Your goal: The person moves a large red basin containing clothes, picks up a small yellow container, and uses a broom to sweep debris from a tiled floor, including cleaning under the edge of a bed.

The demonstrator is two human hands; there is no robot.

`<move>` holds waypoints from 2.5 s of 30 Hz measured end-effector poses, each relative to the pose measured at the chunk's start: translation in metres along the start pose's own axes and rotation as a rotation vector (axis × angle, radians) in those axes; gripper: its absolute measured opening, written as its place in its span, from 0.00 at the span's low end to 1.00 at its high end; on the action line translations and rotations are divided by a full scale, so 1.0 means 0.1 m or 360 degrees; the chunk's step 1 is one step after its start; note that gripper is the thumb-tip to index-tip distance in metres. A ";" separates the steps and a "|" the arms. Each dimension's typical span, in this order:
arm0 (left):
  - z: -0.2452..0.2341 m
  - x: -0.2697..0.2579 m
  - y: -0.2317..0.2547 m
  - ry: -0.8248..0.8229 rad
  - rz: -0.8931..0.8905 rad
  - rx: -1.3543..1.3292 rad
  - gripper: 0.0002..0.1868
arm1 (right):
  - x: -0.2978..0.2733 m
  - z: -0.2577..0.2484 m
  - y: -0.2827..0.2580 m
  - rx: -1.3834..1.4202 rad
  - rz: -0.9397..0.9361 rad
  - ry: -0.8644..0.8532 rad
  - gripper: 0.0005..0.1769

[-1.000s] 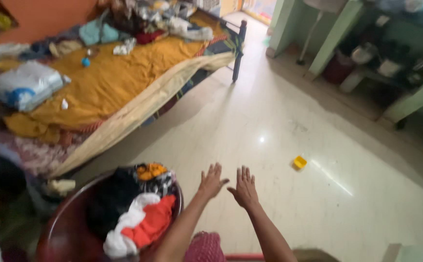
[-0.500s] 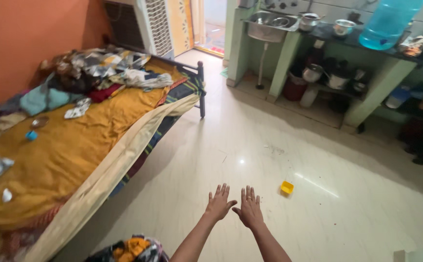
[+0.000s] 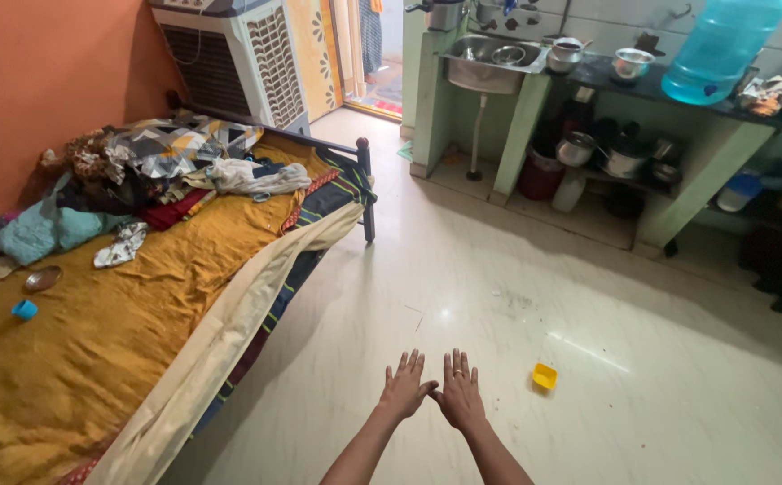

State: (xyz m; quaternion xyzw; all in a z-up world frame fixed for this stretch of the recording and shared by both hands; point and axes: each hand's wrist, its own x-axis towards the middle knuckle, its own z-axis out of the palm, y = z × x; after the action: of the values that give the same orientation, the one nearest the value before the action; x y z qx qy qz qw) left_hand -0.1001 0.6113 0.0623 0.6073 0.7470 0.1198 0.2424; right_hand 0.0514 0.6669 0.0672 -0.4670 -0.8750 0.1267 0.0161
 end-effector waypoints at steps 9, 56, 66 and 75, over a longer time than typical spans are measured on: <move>-0.28 0.78 -0.27 -0.0021 -0.0013 0.0018 0.45 | 0.84 0.02 -0.15 -0.0104 -0.0057 -0.0043 0.50; -0.93 3.33 -0.59 -0.0918 0.1106 0.0205 0.44 | 2.47 -0.11 -0.42 0.0118 0.1375 0.0199 0.49; -0.69 2.89 -0.29 -0.0980 0.1139 0.0206 0.45 | 1.81 -0.26 -0.41 0.0119 0.1645 0.0156 0.51; -0.27 2.29 0.27 -0.0937 0.1022 0.0177 0.45 | 0.93 -0.14 0.04 0.0233 0.1576 0.0332 0.54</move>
State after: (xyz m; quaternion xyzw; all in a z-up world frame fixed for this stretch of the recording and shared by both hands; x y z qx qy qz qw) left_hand -0.1242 0.8417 0.0484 0.8291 0.4248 -0.0293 0.3623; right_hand 0.0048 0.7481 0.0711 -0.8335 -0.5312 0.1327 0.0740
